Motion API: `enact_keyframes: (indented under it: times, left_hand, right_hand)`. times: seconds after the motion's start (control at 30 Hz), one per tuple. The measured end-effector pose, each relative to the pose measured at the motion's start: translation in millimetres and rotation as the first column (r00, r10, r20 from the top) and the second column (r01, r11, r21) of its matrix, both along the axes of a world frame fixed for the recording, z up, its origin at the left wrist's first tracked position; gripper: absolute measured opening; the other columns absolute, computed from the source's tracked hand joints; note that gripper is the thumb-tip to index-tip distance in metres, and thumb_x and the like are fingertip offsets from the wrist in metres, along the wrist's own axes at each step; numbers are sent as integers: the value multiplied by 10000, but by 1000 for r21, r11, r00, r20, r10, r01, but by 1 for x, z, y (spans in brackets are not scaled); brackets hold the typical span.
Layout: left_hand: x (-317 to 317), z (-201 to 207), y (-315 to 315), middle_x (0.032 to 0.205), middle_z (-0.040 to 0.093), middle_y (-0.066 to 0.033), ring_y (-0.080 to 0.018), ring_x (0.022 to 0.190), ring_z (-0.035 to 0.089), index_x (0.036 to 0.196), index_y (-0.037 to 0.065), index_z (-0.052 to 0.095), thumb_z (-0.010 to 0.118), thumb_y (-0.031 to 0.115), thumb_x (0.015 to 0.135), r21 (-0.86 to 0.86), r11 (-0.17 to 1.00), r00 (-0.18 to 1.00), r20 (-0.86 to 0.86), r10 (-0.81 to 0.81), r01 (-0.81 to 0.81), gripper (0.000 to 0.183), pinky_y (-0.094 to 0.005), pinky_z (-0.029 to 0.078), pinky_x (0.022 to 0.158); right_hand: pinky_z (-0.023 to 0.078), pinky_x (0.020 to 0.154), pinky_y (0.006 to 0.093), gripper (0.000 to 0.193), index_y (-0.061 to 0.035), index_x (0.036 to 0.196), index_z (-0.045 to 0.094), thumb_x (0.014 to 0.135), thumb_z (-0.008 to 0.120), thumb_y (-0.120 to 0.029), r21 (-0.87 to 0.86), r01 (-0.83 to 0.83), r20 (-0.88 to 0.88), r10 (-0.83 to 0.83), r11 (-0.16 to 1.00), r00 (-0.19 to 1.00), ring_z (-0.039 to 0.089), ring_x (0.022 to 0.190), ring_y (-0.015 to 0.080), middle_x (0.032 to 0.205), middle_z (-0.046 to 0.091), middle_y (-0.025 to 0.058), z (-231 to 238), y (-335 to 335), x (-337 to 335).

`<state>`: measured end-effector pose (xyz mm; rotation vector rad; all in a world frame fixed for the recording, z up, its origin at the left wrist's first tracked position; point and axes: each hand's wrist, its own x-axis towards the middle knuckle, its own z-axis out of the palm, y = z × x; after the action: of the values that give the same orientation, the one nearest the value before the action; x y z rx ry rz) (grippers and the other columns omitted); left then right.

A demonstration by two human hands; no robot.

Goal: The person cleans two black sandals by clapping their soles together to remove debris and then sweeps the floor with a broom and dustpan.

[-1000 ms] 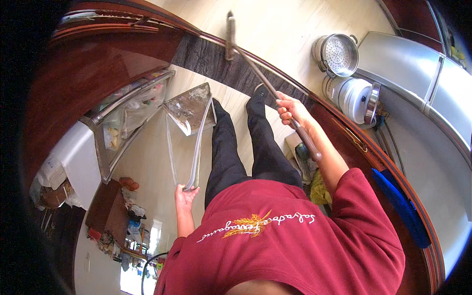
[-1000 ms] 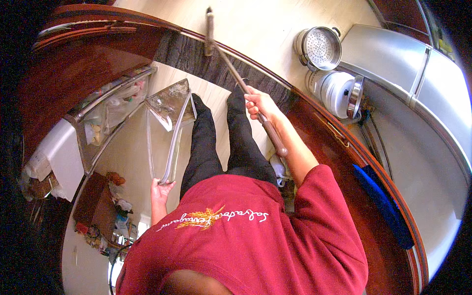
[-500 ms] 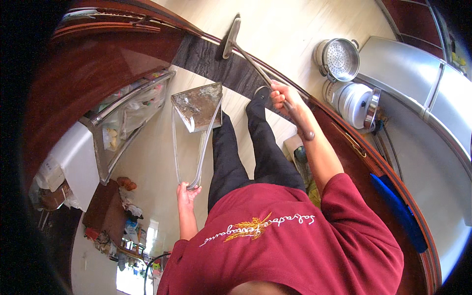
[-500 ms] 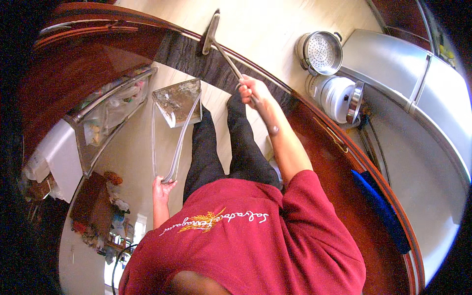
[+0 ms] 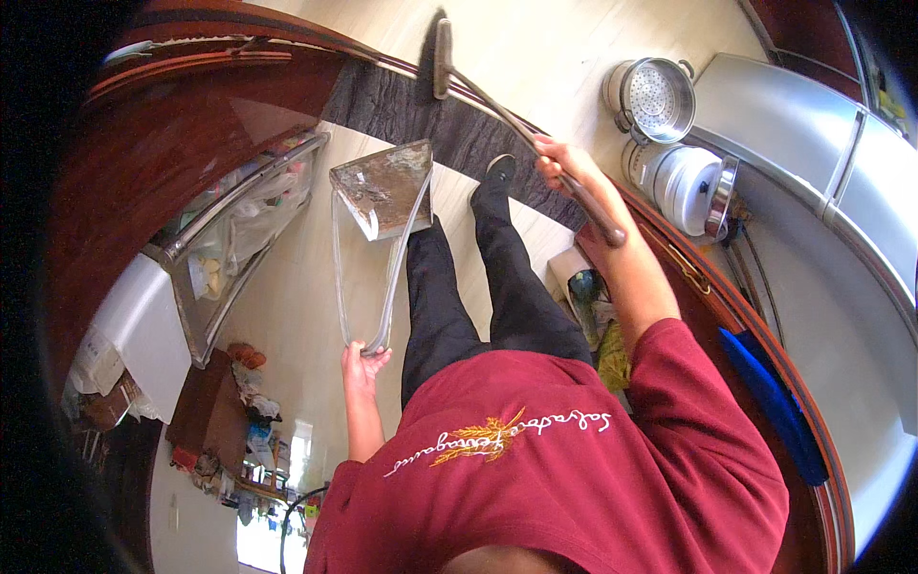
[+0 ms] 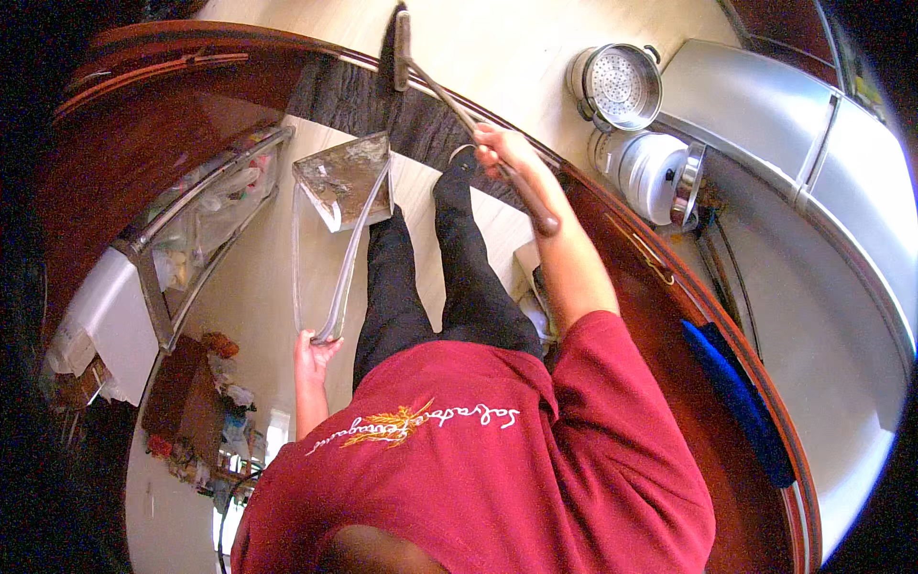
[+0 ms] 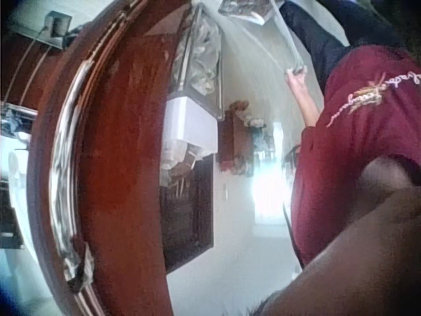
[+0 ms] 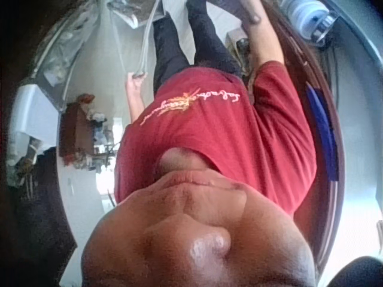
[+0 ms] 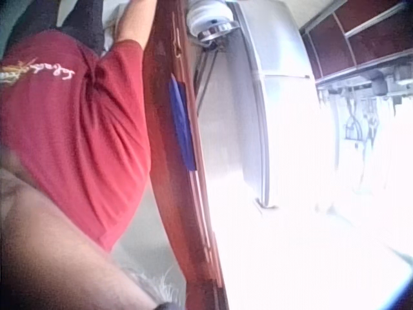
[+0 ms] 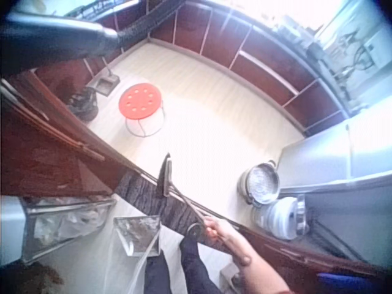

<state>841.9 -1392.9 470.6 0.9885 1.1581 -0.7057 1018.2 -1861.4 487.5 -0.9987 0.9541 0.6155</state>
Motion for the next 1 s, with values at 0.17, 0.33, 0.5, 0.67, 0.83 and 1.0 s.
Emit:
enact_keyframes:
  times: [0.17, 0.33, 0.5, 0.67, 0.83, 1.0]
  left_hand:
    - [8, 6, -17, 689, 544, -142, -264, 584, 574, 817, 43, 423, 504, 186, 746, 16, 999, 999, 15, -37, 37, 179, -362, 522, 554]
    - [14, 8, -20, 695, 544, -140, -260, 594, 576, 826, 38, 415, 514, 198, 752, 34, 999, 999, 26, -42, 41, 202, -363, 522, 566]
    - [28, 6, -24, 703, 536, -144, -256, 609, 571, 812, 40, 414, 507, 183, 756, 38, 999, 999, 35, -39, 38, 180, -395, 521, 597]
    - [29, 6, -29, 697, 539, -147, -273, 597, 581, 818, 29, 415, 508, 187, 757, 31, 999, 999, 25, -32, 31, 193, -370, 524, 575]
    - [37, 4, -37, 689, 539, -153, -276, 596, 580, 801, 30, 415, 503, 175, 750, 4, 1000, 1000, 11, -28, 28, 177, -392, 528, 585]
    - [50, 8, -40, 686, 538, -151, -268, 601, 576, 797, 38, 413, 505, 175, 739, -21, 999, 999, -6, -36, 36, 175, -409, 531, 600]
  right_hand:
    - [262, 337, 189, 534, -158, 1322, 247, 838, 470, -121, -219, -82, -78, 67, 972, 995, 288, 374, 19, 549, 355, -46, 66, 5, -13]
    - [241, 334, 166, 477, -200, 1282, 284, 840, 455, -139, 186, 79, -45, -71, 979, 996, 283, 374, 11, 546, 366, -52, 54, 17, -12]
    - [270, 328, 186, 510, -123, 1294, 285, 828, 489, -137, 67, 91, -37, -89, 994, 995, 326, 372, 26, 555, 409, -32, -7, 24, -5]
    - [283, 344, 198, 563, -109, 1314, 268, 806, 511, -113, -225, -66, -42, 59, 972, 997, 327, 377, 47, 536, 392, -25, 43, 30, -22]
    - [222, 325, 155, 442, -174, 1266, 320, 845, 446, -128, 200, 114, 47, -126, 973, 991, 278, 364, 11, 545, 362, -53, 42, 44, -10]
    - [246, 328, 188, 368, -172, 1203, 371, 846, 455, -140, 164, 114, -20, -112, 980, 993, 293, 369, 25, 526, 357, -61, -10, 49, 21]
